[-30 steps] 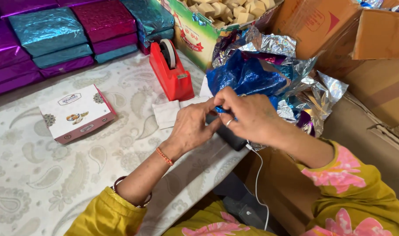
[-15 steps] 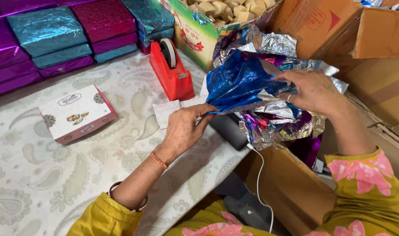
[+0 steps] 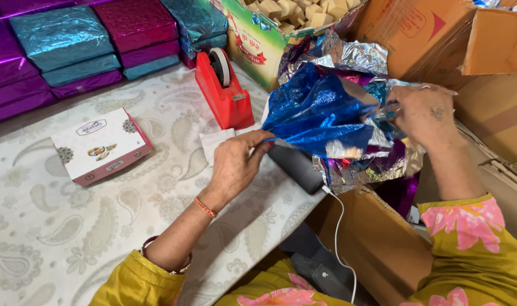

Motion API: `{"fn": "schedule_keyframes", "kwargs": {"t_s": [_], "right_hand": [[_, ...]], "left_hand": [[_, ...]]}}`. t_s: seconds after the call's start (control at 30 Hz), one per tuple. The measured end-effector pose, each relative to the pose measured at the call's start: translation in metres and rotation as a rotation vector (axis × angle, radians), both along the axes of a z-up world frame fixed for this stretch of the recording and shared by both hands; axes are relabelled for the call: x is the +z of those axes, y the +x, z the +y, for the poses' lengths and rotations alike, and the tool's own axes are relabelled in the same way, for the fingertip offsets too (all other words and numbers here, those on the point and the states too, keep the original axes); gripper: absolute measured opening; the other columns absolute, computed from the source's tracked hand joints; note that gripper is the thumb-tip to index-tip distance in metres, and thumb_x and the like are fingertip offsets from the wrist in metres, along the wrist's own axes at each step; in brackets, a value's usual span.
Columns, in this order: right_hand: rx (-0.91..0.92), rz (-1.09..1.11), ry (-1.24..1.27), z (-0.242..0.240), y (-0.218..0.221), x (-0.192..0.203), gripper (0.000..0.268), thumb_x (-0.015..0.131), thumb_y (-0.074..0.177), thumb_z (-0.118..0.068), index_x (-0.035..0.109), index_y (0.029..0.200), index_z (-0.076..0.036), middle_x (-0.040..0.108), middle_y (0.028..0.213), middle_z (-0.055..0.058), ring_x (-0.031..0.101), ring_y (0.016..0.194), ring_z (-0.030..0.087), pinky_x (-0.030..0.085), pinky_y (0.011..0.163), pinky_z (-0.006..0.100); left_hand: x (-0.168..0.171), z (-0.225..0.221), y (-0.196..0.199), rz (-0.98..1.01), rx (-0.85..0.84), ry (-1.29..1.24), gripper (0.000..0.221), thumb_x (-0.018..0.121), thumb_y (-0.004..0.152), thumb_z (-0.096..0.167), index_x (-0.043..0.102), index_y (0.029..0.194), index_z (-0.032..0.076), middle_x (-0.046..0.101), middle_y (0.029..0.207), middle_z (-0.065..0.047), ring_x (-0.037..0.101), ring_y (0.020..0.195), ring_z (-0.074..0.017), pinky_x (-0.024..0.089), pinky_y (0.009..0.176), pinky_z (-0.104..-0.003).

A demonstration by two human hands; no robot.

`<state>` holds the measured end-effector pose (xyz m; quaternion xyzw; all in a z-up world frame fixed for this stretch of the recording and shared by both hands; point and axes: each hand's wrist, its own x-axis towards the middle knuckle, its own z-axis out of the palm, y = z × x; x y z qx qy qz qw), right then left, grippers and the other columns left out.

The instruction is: The person wraps a rectangular box with blue metallic foil paper, folds the edges closed, and stacks it with other finished foil-wrapped boxes. They then take an empty box from a bin, place wooden objects inside, close the lid, and begin wrapping that box with foil paper as well.

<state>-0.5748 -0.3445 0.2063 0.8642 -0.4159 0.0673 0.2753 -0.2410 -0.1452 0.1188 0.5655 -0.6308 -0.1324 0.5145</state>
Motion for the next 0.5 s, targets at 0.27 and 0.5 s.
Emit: {"fn": "schedule_keyframes", "kwargs": {"t_s": [0.27, 0.5], "right_hand": [[-0.073, -0.069, 0.050, -0.017, -0.025, -0.004, 0.019, 0.076, 0.085, -0.017, 0.075, 0.104, -0.018, 0.075, 0.097, 0.008, 0.071, 0.090, 0.032, 0.055, 0.084, 0.046], [-0.223, 0.009, 0.003, -0.025, -0.049, -0.008, 0.022, 0.072, 0.087, -0.015, 0.076, 0.108, -0.021, 0.076, 0.095, 0.008, 0.073, 0.095, 0.030, 0.055, 0.091, 0.047]], "left_hand": [[-0.019, -0.009, 0.012, 0.223, -0.062, 0.078, 0.017, 0.067, 0.097, 0.017, 0.073, 0.112, 0.010, 0.079, 0.098, -0.005, 0.076, 0.084, -0.0163, 0.057, 0.073, -0.032], [-0.042, -0.017, 0.027, 0.392, -0.054, 0.081, 0.017, 0.061, 0.102, 0.015, 0.068, 0.114, 0.006, 0.076, 0.093, -0.004, 0.077, 0.089, -0.0106, 0.057, 0.076, -0.027]]}}
